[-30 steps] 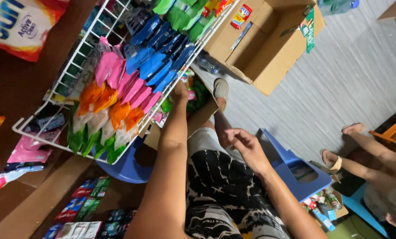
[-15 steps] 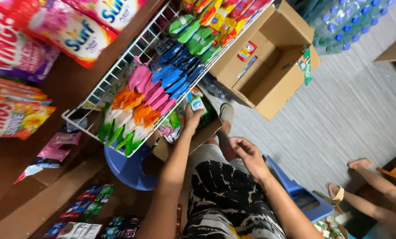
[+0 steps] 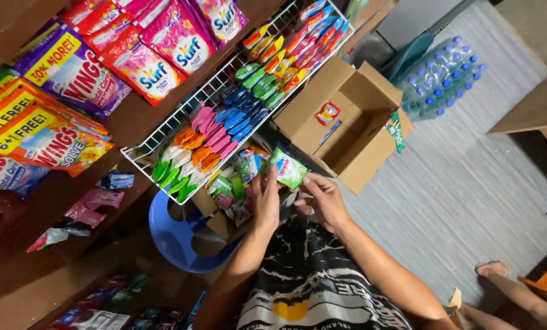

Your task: The person repeatedly picks up small packets of laundry detergent from a cardboard box and places them onto a wire rack shelf. The person handles various colored packets, including green, blue, and yellow, arranging them in rows on the shelf.

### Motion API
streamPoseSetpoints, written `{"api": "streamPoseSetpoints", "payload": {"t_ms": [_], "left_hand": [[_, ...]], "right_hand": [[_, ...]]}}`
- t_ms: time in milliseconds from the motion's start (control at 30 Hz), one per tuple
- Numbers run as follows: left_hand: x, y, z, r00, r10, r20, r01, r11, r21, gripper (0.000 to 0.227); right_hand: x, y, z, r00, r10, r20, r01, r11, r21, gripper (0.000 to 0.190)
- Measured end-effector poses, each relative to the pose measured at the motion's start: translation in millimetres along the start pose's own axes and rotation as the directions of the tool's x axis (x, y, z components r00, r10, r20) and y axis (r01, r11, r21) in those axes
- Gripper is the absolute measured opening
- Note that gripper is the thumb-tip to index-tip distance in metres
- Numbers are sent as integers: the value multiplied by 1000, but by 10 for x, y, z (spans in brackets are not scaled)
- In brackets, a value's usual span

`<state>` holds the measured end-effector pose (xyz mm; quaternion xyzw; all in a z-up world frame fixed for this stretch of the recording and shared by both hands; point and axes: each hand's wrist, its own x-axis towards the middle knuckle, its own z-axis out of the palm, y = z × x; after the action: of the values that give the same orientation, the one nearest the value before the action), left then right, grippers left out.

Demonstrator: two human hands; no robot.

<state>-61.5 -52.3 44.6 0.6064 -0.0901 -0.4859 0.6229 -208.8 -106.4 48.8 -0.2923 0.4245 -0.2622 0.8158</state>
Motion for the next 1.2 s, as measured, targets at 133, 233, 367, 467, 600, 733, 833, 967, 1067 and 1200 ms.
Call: {"api": "streamPoseSetpoints", "payload": {"t_ms": [133, 233, 367, 467, 600, 733, 833, 967, 1067, 1200], "left_hand": [[-60, 335, 131, 998, 59, 4, -56, 966, -251, 45], [-119, 412, 203, 999, 43, -15, -46, 952, -304, 43], [-128, 343, 285, 986, 162, 33, -139, 921, -363, 41], [-161, 276, 335, 995, 95, 18, -78, 902, -426, 35], [-229, 420, 412, 995, 99, 15, -86, 929, -361, 35], [-141, 341, 395, 988, 156, 16, -147, 958, -244, 34], [6, 253, 267, 973, 228, -35, -229, 932, -280, 29], [27, 615, 197, 963, 234, -130, -263, 916, -301, 29], [-135, 931, 293, 969, 241, 54, -235, 967, -99, 37], [-125, 926, 344, 971, 90, 223, -95, 995, 12, 48]], "right_hand": [[60, -169, 124, 997, -72, -2, 72, 997, 39, 22], [17, -296, 157, 995, -104, -10, 104, 994, 29, 21], [18, -411, 145, 986, -161, -44, 162, 987, 15, 19], [29, -449, 67, 975, -207, -76, 209, 978, 24, 18], [52, -456, -16, 970, -235, -59, 237, 970, 43, 18], [43, -544, -46, 962, -272, -14, 273, 960, 69, 17], [55, -615, -59, 956, -292, 12, 288, 949, 131, 16], [52, -736, -96, 959, -284, -4, 279, 939, 203, 15], [83, -719, -109, 955, -294, 34, 283, 942, 183, 13], [168, -663, -112, 941, -325, 98, 306, 936, 173, 12]]}}
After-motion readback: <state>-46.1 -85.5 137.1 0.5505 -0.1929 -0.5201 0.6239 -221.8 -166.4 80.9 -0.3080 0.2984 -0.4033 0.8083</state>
